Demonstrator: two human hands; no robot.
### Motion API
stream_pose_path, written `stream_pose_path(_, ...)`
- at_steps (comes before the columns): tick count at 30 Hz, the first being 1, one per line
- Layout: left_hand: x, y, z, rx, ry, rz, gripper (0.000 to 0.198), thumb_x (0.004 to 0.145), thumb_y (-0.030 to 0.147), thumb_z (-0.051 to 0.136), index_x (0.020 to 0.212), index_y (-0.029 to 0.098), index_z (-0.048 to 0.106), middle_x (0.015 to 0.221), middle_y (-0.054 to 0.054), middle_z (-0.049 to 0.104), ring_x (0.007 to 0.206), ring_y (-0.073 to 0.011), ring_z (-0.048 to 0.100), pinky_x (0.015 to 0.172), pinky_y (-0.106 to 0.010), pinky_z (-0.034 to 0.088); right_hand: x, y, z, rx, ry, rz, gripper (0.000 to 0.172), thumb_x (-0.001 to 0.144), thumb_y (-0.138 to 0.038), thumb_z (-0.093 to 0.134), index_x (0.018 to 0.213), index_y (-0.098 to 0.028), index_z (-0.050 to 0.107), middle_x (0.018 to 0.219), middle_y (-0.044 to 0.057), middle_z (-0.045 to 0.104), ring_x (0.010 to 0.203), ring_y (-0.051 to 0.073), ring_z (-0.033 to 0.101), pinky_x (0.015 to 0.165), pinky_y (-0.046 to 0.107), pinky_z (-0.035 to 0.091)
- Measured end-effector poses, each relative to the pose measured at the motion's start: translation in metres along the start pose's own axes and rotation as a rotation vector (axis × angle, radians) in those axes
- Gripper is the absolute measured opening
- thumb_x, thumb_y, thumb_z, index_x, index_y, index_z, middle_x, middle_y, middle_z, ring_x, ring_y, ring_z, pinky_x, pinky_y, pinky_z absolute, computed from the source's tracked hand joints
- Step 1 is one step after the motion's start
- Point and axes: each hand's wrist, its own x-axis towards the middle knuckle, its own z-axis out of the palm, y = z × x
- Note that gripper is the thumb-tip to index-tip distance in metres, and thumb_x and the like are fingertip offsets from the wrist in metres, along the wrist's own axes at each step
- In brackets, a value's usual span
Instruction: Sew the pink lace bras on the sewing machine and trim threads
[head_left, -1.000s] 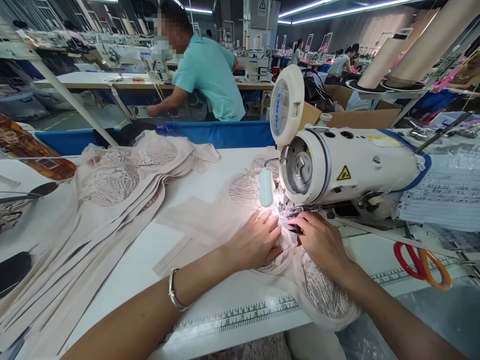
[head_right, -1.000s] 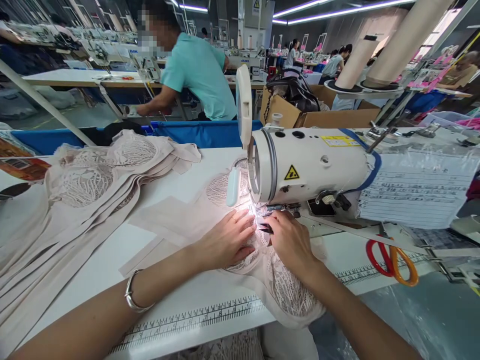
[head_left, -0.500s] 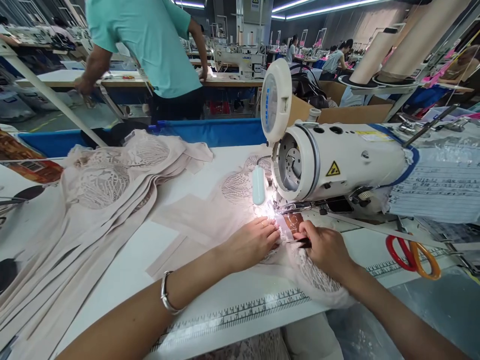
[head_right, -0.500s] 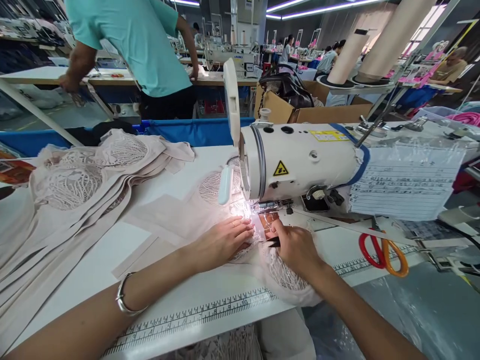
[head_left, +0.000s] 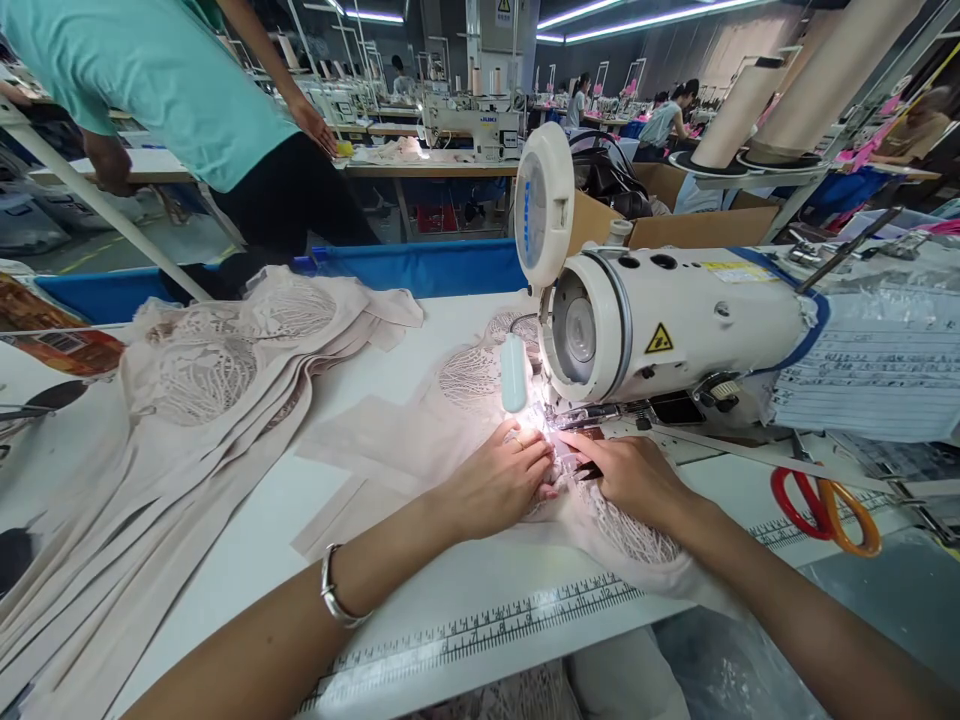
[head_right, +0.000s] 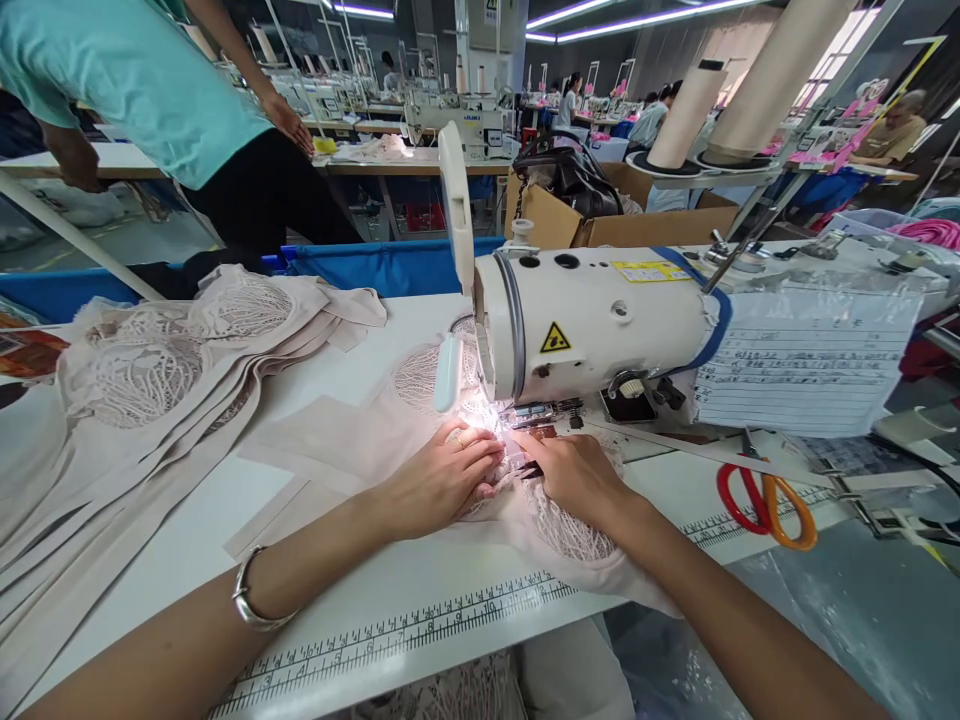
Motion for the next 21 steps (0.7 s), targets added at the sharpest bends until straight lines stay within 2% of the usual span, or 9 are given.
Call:
stream_pose_path(4,-0.001,-0.001,-0.002,0.007,0.013,-0.007,0.038,0.106,0.037,0.032,0.118,0.014,0.061,0.111,-0.012,0.069,0.113,-0.0274,0.059,0.102,-0.048,0.035,0.001,0.004,0.0,0.026,0.066,-0.07,0.053,0.08,-0.01,0.05,0.127,-0.027,0.067,0.103,0.002,0.079,0.087,0.021,0.073,0.072,0.029,0.048)
stream_pose_path(7,-0.001,-0.001,-0.003,0.034,0.032,-0.014,0.038,0.105,0.036,0.033,0.113,0.015,0.063,0.114,-0.013,0.069,0.116,-0.0291,0.057,0.102,-0.048,0.033,0.002,0.006,-0.001,0.03,0.062,-0.075,0.054,0.08,-0.01,0.049,0.129,-0.027,0.066,0.106,0.002,0.078,0.087,0.02,0.072,0.072,0.028,0.049)
stream_pose_path(11,0.0,0.0,-0.003,0.016,0.0,-0.032,0.041,0.105,0.038,0.033,0.101,0.015,0.067,0.118,-0.012,0.068,0.119,-0.0307,0.055,0.104,-0.05,0.031,0.005,0.012,0.004,0.05,0.058,-0.09,0.056,0.079,-0.009,0.049,0.13,-0.028,0.066,0.102,0.0,0.079,0.086,0.019,0.071,0.072,0.027,0.05)
stream_pose_path(16,-0.001,-0.002,-0.006,-0.011,-0.039,-0.055,0.056,0.102,0.057,0.032,0.12,0.013,0.061,0.118,-0.016,0.068,0.118,-0.0336,0.057,0.104,-0.056,0.029,0.009,0.023,0.016,0.104,0.06,-0.157,0.058,0.077,-0.005,0.049,0.126,-0.029,0.068,0.101,0.001,0.078,0.091,0.018,0.069,0.082,0.026,0.05)
stream_pose_path(18,-0.001,-0.002,-0.006,-0.013,-0.049,-0.061,0.057,0.102,0.057,0.031,0.123,0.013,0.059,0.122,-0.017,0.066,0.12,-0.0348,0.056,0.103,-0.058,0.03,0.01,0.025,0.016,0.122,0.05,-0.158,0.057,0.078,-0.006,0.048,0.128,-0.029,0.067,0.099,0.001,0.078,0.092,0.018,0.068,0.082,0.026,0.05)
stream_pose_path(21,0.0,-0.002,-0.006,-0.008,-0.048,-0.075,0.055,0.103,0.055,0.029,0.118,0.013,0.062,0.126,-0.018,0.064,0.126,-0.036,0.052,0.102,-0.058,0.031,0.012,0.025,0.011,0.127,0.02,-0.155,0.06,0.08,-0.005,0.045,0.131,-0.03,0.064,0.095,0.0,0.077,0.091,0.018,0.067,0.082,0.027,0.05)
